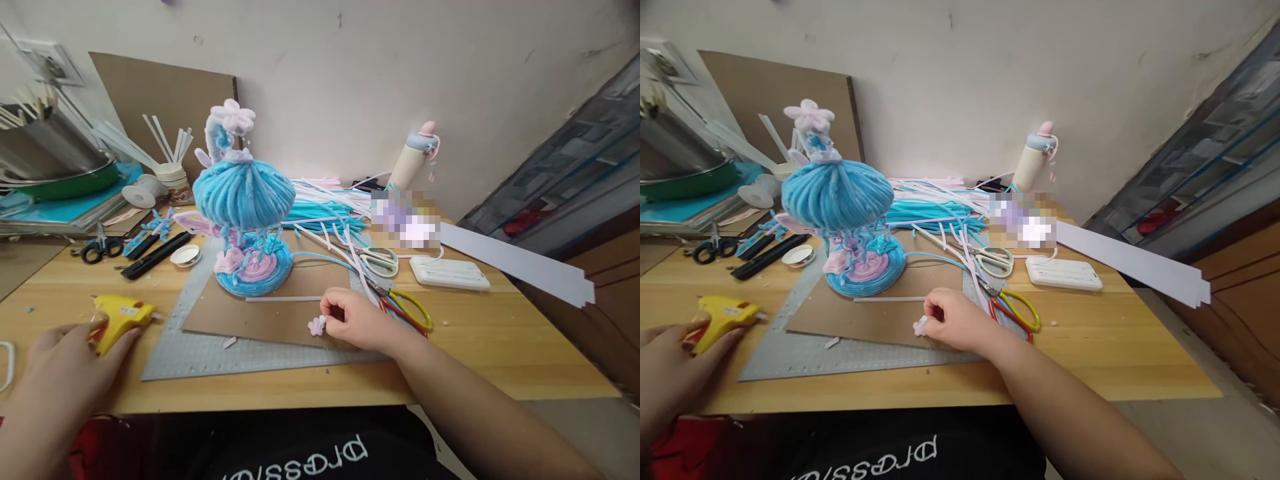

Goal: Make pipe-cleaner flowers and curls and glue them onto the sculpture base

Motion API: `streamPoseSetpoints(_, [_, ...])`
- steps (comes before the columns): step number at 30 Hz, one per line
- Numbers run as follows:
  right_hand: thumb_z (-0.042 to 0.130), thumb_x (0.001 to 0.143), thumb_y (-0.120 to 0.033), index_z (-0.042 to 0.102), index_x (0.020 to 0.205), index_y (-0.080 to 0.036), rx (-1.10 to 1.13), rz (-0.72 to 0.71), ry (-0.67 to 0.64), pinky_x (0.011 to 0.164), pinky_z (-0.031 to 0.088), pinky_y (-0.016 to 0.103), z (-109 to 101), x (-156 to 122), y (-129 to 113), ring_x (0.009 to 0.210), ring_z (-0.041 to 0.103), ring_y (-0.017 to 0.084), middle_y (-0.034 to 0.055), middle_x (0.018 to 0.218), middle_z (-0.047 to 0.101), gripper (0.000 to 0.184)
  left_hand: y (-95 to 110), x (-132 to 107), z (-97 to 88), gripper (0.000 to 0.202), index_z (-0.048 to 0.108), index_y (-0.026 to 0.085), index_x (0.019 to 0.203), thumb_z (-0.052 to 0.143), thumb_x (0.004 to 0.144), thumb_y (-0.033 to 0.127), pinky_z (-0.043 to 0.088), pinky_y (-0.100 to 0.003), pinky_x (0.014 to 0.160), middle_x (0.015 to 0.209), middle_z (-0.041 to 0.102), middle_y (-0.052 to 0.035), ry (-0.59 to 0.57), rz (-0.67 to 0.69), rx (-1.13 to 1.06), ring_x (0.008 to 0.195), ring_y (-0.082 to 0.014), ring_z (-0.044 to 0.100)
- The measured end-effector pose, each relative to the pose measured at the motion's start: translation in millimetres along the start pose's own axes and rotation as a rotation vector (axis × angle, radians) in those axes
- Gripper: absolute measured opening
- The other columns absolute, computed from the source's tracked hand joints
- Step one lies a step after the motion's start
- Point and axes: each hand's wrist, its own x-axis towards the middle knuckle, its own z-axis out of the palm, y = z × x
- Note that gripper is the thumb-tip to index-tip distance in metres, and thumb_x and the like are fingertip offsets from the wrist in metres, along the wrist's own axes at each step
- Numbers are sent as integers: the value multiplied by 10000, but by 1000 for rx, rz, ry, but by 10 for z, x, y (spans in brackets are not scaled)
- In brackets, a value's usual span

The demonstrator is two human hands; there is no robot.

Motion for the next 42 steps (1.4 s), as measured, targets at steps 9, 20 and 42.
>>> streamPoseSetpoints(9, [547,748,-169,466,678,-191,-135,-50,10,537,315,233,41,-74,-73,602,436,109,-29,681,489,109,1218,-724,546,202,576,205,981,560,813,316,470,-365,819,964,601,-57,-233,681,-321,910,-224,575])
streamPoseSetpoints(20, [484,725,-84,446,683,-196,-58,8,184,571,340,245,161,-262,51,635,441,126,-17,704,465,126,1865,-744,967,92,592,173,715,579,784,232,420,-348,737,822,593,-61,-447,731,-253,820,-221,552])
streamPoseSetpoints(42, [499,721,-136,440,688,-201,467,148,653,502,336,224,383,-141,-54,555,399,101,-44,625,430,94,2083,-831,1056,161,509,174,627,620,743,165,449,-247,682,782,557,-9,-353,379,-1053,732,-126,550])
